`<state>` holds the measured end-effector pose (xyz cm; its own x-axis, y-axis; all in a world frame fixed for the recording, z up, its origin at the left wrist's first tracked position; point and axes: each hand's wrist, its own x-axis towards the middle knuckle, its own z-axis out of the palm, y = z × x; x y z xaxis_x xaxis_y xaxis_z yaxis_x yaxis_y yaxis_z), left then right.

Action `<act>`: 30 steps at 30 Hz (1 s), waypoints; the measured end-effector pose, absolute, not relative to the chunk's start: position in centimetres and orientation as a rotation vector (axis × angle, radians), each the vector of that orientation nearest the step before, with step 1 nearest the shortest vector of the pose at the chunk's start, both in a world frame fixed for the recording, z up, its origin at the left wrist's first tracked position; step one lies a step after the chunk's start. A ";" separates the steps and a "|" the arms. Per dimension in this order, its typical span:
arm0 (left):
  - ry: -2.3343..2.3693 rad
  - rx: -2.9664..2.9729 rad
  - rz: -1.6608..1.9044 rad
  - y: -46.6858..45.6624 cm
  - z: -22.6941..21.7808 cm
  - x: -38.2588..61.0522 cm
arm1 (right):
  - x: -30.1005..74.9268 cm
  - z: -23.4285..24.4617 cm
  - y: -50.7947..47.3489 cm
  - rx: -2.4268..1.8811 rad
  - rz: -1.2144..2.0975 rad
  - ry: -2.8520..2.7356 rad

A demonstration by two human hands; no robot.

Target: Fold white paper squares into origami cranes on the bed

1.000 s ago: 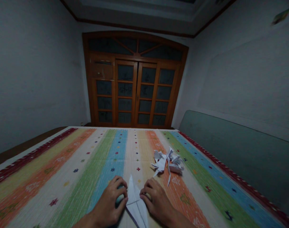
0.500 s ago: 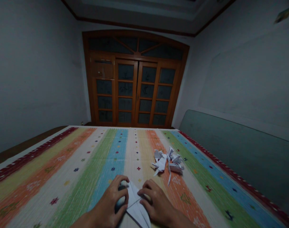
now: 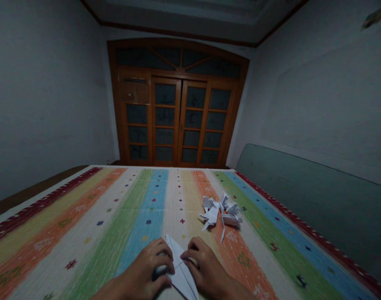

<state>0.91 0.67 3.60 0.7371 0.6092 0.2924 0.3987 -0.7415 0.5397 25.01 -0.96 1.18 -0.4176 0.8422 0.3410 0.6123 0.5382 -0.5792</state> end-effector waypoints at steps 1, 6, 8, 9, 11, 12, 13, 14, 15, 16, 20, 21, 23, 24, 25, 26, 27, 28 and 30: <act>0.772 2.492 0.630 0.6 3.7 0.9 | 25.0 1.3 -1.1 -1.174 0.503 -2.168; 0.798 2.527 0.674 0.5 3.7 0.9 | 24.9 1.8 -1.3 -1.149 0.569 -2.150; 0.782 2.538 0.716 0.6 3.4 0.9 | 24.9 1.8 -1.2 -1.138 0.587 -2.140; 0.777 2.547 0.734 0.7 3.3 1.0 | 25.0 1.8 -1.2 -1.135 0.597 -2.136; 0.785 2.577 0.769 0.8 2.9 1.0 | 25.0 1.8 -1.1 -1.121 0.620 -2.142; 0.800 2.593 0.790 0.9 2.8 1.0 | 25.0 1.8 -1.1 -1.109 0.628 -2.154; 0.823 2.606 0.814 1.0 2.6 1.0 | 25.1 1.7 -1.1 -1.095 0.631 -2.175; 0.843 2.615 0.834 1.1 2.5 1.0 | 25.1 1.7 -1.1 -1.082 0.630 -2.197; 0.858 2.621 0.847 1.2 2.3 1.0 | 25.1 1.6 -1.1 -1.074 0.623 -2.215; 0.864 2.624 0.854 1.3 2.1 1.0 | 25.1 1.5 -1.1 -1.068 0.616 -2.226; 0.859 2.601 0.885 1.6 1.5 0.8 | 25.0 1.3 -1.0 -1.092 0.622 -2.187; 0.876 2.584 0.887 1.6 1.4 0.8 | 25.0 1.3 -1.0 -1.100 0.630 -2.172; 0.921 2.551 0.857 1.7 1.3 0.9 | 24.9 1.3 -1.0 -1.105 0.638 -2.149; 0.945 2.539 0.832 1.7 1.3 1.0 | 24.9 1.2 -0.9 -1.106 0.636 -2.140; 0.971 2.528 0.807 1.7 1.3 1.1 | 24.9 1.2 -0.9 -1.106 0.629 -2.133; 0.999 2.518 0.783 1.8 1.3 1.2 | 24.9 1.1 -0.9 -1.108 0.621 -2.127; 1.029 2.507 0.761 1.8 1.3 1.2 | 24.9 1.1 -0.9 -1.113 0.610 -2.122; 1.058 2.495 0.743 1.8 1.4 1.3 | 24.8 1.1 -0.9 -1.117 0.596 -2.120; 1.098 2.477 0.716 1.7 1.5 1.3 | 24.8 1.0 -0.9 -1.124 0.565 -2.120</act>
